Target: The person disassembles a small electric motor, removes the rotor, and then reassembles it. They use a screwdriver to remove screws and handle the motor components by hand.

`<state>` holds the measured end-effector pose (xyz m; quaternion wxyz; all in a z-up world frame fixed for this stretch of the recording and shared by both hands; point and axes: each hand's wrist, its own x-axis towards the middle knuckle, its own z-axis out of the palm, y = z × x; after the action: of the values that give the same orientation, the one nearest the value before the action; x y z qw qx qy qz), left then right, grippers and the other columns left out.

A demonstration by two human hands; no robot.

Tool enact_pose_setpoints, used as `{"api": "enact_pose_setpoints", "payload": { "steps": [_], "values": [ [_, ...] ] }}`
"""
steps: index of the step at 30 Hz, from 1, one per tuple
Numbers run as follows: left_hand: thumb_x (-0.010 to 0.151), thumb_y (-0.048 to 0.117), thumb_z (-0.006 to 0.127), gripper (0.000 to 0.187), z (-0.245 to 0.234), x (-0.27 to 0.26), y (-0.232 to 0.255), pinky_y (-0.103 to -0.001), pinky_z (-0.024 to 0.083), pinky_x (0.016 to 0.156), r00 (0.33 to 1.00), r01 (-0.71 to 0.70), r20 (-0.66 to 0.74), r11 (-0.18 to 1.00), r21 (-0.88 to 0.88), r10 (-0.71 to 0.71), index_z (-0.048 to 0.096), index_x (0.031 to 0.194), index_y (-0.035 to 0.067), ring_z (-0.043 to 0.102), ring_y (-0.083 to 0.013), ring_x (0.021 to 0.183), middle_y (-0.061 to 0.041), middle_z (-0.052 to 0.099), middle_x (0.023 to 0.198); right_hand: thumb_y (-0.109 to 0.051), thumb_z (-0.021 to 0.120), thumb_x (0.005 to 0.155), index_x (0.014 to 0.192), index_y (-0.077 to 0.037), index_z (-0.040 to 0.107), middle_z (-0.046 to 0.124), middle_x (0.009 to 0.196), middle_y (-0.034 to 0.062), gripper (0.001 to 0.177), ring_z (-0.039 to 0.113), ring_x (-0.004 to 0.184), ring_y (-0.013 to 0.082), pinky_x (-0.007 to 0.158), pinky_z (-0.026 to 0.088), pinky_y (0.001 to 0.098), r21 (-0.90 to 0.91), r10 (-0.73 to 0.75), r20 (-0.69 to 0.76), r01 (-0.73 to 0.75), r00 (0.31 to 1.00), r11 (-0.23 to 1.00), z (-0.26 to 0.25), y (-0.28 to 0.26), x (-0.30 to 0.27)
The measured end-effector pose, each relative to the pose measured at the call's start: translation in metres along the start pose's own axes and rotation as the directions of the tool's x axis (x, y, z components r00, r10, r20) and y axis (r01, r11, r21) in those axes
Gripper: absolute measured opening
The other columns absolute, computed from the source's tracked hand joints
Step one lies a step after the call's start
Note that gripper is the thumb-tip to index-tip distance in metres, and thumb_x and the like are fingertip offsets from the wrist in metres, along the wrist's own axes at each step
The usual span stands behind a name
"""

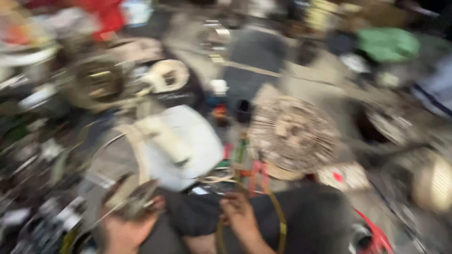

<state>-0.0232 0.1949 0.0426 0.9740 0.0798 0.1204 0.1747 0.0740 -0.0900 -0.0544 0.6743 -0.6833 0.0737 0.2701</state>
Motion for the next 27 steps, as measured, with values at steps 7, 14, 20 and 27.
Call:
{"api": "enact_pose_setpoints", "payload": {
  "steps": [7, 14, 20, 27],
  "values": [
    [0.094, 0.056, 0.044, 0.066, 0.007, -0.008, 0.031, -0.053, 0.055, 0.082, 0.994, 0.105, 0.016, 0.993, 0.062, -0.106, 0.065, 0.13, 0.005, 0.068, -0.0377, 0.088, -0.023, 0.071, 0.117, -0.023, 0.069, 0.089, 0.127, -0.003, 0.061, 0.069, 0.085, 0.0104, 0.044, 0.068, 0.062, 0.0186, 0.051, 0.057, 0.0334, -0.124, -0.021, 0.059, 0.028, 0.998, 0.992, 0.023, 0.043, 0.032],
    [0.087, 0.054, 0.047, 0.06, 0.016, -0.014, 0.038, -0.057, 0.058, 0.078, 0.99, 0.143, -0.018, 0.988, 0.054, -0.142, 0.065, 0.122, 0.008, 0.072, -0.0356, 0.096, -0.016, 0.074, 0.113, -0.018, 0.069, 0.089, 0.127, -0.002, 0.062, 0.068, 0.084, 0.0124, 0.041, 0.068, 0.061, 0.02, 0.05, 0.057, 0.0345, -0.159, -0.054, 0.032, 0.058, 0.998, 0.986, 0.014, 0.068, 0.044],
    [0.094, 0.052, 0.047, 0.061, 0.008, -0.013, 0.036, -0.049, 0.057, 0.089, 0.98, 0.163, -0.131, 0.982, 0.091, -0.15, 0.067, 0.126, 0.004, 0.071, -0.0336, 0.104, -0.016, 0.073, 0.119, -0.013, 0.068, 0.087, 0.124, -0.002, 0.063, 0.069, 0.084, 0.0125, 0.038, 0.069, 0.059, 0.0207, 0.05, 0.058, 0.0362, -0.098, -0.059, -0.025, 0.057, 0.998, 0.994, -0.003, 0.083, 0.051],
    [0.084, 0.054, 0.049, 0.061, 0.014, -0.017, 0.046, -0.058, 0.059, 0.075, 0.975, 0.215, -0.065, 0.975, 0.049, -0.212, 0.068, 0.12, 0.009, 0.072, -0.0383, 0.096, -0.019, 0.075, 0.111, -0.009, 0.066, 0.086, 0.121, -0.003, 0.066, 0.071, 0.068, 0.0148, 0.036, 0.064, 0.048, 0.0214, 0.049, 0.055, 0.0343, -0.08, -0.108, -0.104, 0.1, 0.989, 0.992, -0.019, 0.056, 0.056]
  ]
}}
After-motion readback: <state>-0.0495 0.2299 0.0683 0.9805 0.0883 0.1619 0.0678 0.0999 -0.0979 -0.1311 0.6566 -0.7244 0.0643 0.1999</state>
